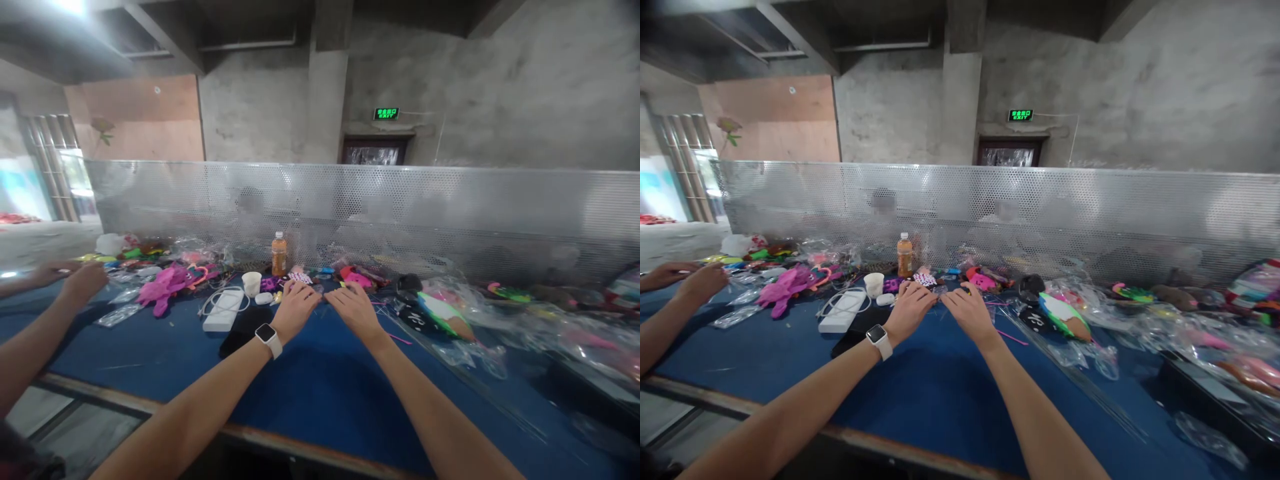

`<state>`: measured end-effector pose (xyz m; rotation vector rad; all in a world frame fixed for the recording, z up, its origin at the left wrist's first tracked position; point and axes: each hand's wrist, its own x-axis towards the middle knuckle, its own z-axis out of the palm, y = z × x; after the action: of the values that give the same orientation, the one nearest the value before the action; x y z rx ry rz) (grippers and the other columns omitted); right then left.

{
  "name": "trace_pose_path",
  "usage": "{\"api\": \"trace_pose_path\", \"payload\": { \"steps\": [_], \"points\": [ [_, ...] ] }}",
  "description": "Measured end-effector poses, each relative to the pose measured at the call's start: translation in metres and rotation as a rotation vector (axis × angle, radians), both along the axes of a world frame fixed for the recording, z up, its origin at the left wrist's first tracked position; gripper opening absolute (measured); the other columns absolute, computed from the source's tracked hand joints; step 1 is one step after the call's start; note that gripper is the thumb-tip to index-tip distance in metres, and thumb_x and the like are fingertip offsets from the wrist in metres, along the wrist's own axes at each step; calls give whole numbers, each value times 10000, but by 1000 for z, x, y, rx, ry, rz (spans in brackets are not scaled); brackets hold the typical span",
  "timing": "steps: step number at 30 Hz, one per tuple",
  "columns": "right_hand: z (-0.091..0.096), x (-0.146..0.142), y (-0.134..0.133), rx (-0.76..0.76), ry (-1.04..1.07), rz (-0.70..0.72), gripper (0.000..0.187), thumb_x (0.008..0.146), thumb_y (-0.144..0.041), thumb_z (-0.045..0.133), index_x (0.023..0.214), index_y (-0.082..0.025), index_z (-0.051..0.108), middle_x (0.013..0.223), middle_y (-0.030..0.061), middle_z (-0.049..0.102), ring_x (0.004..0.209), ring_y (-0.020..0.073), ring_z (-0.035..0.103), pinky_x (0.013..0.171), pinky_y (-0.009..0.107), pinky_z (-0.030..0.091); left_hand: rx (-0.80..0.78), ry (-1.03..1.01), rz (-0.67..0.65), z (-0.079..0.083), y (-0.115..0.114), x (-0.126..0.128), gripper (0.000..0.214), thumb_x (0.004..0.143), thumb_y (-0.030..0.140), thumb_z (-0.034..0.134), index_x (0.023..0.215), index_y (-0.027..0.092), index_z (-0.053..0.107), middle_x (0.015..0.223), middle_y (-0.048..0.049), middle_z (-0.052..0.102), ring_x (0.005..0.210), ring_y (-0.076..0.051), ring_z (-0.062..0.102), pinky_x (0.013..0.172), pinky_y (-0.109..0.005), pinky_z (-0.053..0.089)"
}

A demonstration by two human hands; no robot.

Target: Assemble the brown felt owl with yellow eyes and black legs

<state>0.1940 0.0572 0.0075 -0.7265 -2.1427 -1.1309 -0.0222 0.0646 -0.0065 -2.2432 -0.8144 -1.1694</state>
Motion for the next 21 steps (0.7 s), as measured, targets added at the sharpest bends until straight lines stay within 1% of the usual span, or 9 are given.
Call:
{"api": "trace_pose_path", "payload": {
  "steps": [4,9,16,21],
  "points": [
    [-2,7,0,-27,-8,-1,219,1032,-99,560,1101,-222,728,961,43,789,903,207,679,1078,439,400,-57,-14,-25,-6,2,6,214,1097,250,506,1094,199,714,949,-56,740,1005,-234,575,999,-446,393],
    [-1,8,-3,-65,-27,1,207,1036,-102,563,1037,-231,725,924,23,780,862,185,676,1083,419,409,-120,-26,-67,-10,1,9,250,1107,273,484,1077,190,718,973,-64,743,997,-234,584,958,-428,421],
    [-2,5,-5,-76,-2,22,203,1060,-130,545,1002,-221,717,867,9,768,819,166,674,1096,419,396,-173,-40,-110,-7,-2,4,269,1110,266,470,1083,190,726,991,-70,748,1007,-233,587,979,-431,427],
    [0,3,-8,-85,22,36,214,1082,-202,541,970,-226,722,842,8,767,788,158,667,1074,410,402,-225,-47,-144,-6,-3,2,266,1105,277,480,1061,193,729,1010,-72,746,1026,-237,588,982,-435,434]
  ]
}}
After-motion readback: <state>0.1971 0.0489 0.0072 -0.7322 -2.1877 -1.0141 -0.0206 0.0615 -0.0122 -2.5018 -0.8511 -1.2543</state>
